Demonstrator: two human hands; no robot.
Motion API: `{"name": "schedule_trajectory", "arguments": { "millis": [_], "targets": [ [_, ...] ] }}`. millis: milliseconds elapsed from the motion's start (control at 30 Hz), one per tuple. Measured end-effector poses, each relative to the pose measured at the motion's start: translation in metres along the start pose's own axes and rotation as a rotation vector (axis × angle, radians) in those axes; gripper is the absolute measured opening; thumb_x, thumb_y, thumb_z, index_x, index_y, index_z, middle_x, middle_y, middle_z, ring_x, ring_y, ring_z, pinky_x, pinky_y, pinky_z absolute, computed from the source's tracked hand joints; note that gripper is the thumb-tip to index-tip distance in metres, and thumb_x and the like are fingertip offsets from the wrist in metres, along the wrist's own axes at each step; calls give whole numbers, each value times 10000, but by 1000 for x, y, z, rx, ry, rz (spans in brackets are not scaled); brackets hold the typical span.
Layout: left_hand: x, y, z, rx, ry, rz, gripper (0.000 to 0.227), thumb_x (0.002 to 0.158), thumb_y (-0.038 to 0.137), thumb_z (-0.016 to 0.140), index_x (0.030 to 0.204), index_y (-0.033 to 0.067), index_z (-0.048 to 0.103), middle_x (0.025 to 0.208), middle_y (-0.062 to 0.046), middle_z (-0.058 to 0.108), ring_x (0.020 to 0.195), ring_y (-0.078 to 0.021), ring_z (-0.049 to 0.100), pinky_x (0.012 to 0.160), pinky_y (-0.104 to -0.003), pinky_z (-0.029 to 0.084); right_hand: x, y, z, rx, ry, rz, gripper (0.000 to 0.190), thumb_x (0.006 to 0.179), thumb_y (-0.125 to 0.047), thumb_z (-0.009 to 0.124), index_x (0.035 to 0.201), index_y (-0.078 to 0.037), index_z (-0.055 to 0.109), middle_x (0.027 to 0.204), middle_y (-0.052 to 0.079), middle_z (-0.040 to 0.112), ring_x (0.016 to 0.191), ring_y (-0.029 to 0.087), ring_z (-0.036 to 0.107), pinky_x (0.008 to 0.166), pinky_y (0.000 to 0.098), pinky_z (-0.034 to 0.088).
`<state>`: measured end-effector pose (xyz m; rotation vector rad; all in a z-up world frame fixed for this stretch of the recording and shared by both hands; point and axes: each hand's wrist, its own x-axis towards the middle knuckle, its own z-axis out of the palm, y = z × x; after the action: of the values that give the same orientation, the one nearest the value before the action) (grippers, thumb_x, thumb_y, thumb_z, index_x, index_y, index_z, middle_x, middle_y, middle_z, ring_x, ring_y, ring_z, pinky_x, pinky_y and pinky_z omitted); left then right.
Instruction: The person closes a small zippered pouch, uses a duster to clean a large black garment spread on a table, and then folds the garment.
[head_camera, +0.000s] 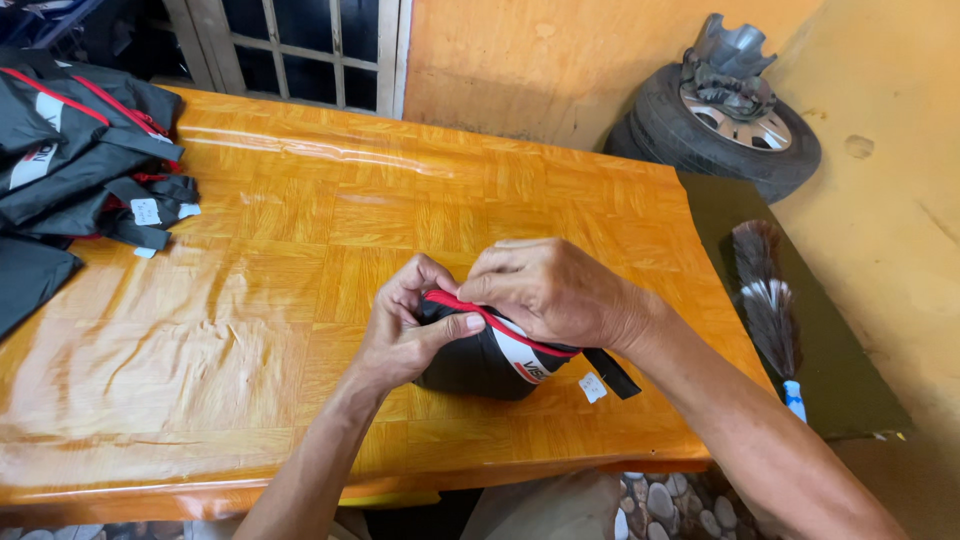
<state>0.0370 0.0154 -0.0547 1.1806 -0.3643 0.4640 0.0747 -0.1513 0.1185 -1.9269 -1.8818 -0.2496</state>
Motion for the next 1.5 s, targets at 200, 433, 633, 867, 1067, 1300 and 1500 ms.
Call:
{"name": "schedule_trajectory", "arguments": {
  "millis": [200, 433, 633, 867, 1067, 1300, 1500],
  "targets": [
    [-1, -3, 1, -15, -16, -7, 387, 725, -18, 917, 975, 10, 623, 811, -143, 752, 755, -144, 658, 734, -278, 526, -5, 3, -6, -145, -59, -52, 225, 1082, -129, 476, 996, -142, 684, 846, 14, 618, 779, 218, 662, 731, 313, 576],
    [-1, 0, -4, -24, -38, -28, 373, 737, -13, 911, 969, 8, 619, 866, -170, 778, 776, -163, 681, 757, -305, 538, -15, 12, -1, -295, -92, -94, 231, 1097, -162, 441, 1005, -163, 653, 853, -2, 571, 776, 192, 625, 746, 307, 570],
    [1, 19, 8, -17, -18, -32, 366, 723, 0, 917, 940, 11, 623, 967, -177, 802, 869, -178, 732, 808, -311, 561, -22, 6, -5, -346, -64, -162, 225, 1101, -135, 450, 932, -138, 599, 788, 6, 453, 740, 175, 553, 691, 270, 541],
    [-1, 24, 16, -23, -8, -24, 364, 731, 2, 912, 943, 6, 617, 978, -188, 797, 886, -200, 736, 817, -324, 571, -30, 0, -4, -430, -69, -154, 241, 1100, -165, 446, 894, -168, 572, 812, -8, 453, 763, 174, 547, 687, 260, 521],
    [-6, 33, 20, -23, -42, -59, 383, 734, 8, 912, 956, 6, 600, 965, -200, 794, 876, -216, 748, 812, -331, 577, -43, -11, 16, -104, 91, 203, 98, 1039, -190, 574, 1039, -126, 648, 874, 57, 601, 837, 256, 663, 757, 349, 569],
    [-2, 40, 19, -125, -64, -123, 341, 789, 78, 844, 968, 100, 554, 1051, -203, 771, 931, -191, 738, 836, -323, 617, -65, -49, 32, -438, 255, 161, 420, 918, -340, 812, 1173, -50, 644, 1233, 199, 615, 1139, 396, 655, 930, 484, 542],
    [-1, 38, 17, -102, -77, -115, 356, 794, 101, 849, 983, 102, 548, 1044, -195, 764, 923, -191, 728, 826, -313, 608, -72, -45, 47, -299, 364, 309, 352, 872, -170, 854, 1171, -53, 709, 1200, 145, 616, 1055, 312, 634, 937, 432, 511]
  ]
}}
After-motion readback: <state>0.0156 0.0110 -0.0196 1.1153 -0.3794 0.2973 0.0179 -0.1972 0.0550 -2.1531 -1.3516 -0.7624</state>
